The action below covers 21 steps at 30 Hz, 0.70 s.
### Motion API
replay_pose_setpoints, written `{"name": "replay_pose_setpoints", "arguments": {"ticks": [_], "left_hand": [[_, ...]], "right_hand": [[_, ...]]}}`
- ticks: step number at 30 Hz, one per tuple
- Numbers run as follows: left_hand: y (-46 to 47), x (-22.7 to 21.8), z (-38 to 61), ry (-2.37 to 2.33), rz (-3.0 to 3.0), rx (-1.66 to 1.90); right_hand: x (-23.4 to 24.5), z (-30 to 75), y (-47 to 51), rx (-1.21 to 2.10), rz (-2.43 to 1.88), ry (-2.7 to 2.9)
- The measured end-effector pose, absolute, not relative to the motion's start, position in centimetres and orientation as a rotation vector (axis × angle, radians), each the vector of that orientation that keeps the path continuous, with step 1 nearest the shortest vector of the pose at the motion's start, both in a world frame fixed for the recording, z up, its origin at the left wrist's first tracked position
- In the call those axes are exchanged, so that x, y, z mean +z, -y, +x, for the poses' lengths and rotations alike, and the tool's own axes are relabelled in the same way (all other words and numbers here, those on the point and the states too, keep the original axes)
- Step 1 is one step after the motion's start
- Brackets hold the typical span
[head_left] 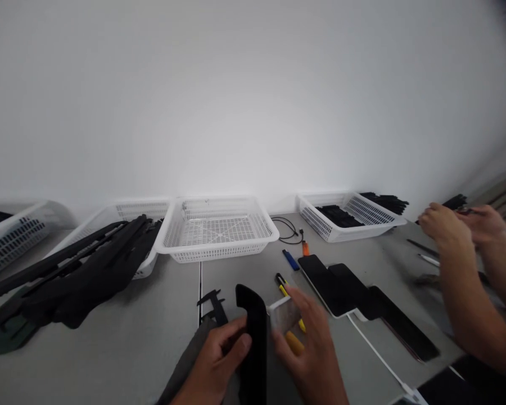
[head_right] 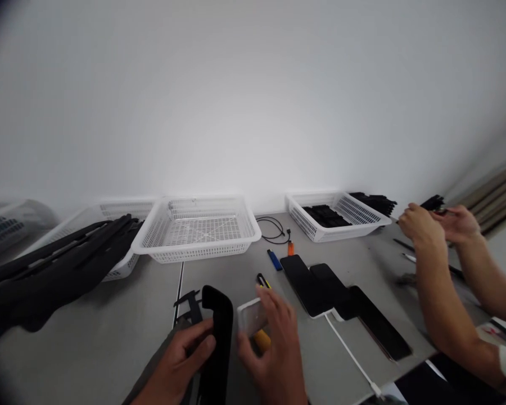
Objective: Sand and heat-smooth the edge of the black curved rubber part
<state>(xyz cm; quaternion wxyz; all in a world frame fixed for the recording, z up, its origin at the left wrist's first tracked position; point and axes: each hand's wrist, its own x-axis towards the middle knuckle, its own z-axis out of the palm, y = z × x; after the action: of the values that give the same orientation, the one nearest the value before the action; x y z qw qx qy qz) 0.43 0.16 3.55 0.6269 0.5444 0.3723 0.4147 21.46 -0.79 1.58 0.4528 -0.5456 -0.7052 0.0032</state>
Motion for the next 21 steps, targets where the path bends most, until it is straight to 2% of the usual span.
{"name": "replay_pose_setpoints", "arguments": {"ticks": [3,7,13,21], "left_hand": [[-0.2,3.5,0.5,-0.833,1.2,0.942],[-0.3,2.8,0.5,-0.816,1.136,0.949],[-0.2,2.0,0.3,-0.9,1.109,0.992],[-0.2,3.2,0.4,-0.834,1.241,0.948]], "right_hand": [[1.9,22.2,0.9,0.137,-1.423,1.648],[2.2,21.2,2.6,0.305,-1.152,1.578],[2.1,20.5,2.3,0.139,-1.011,1.96],[4.6,22.4,0.4,0.172,-1.098,2.077]]}}
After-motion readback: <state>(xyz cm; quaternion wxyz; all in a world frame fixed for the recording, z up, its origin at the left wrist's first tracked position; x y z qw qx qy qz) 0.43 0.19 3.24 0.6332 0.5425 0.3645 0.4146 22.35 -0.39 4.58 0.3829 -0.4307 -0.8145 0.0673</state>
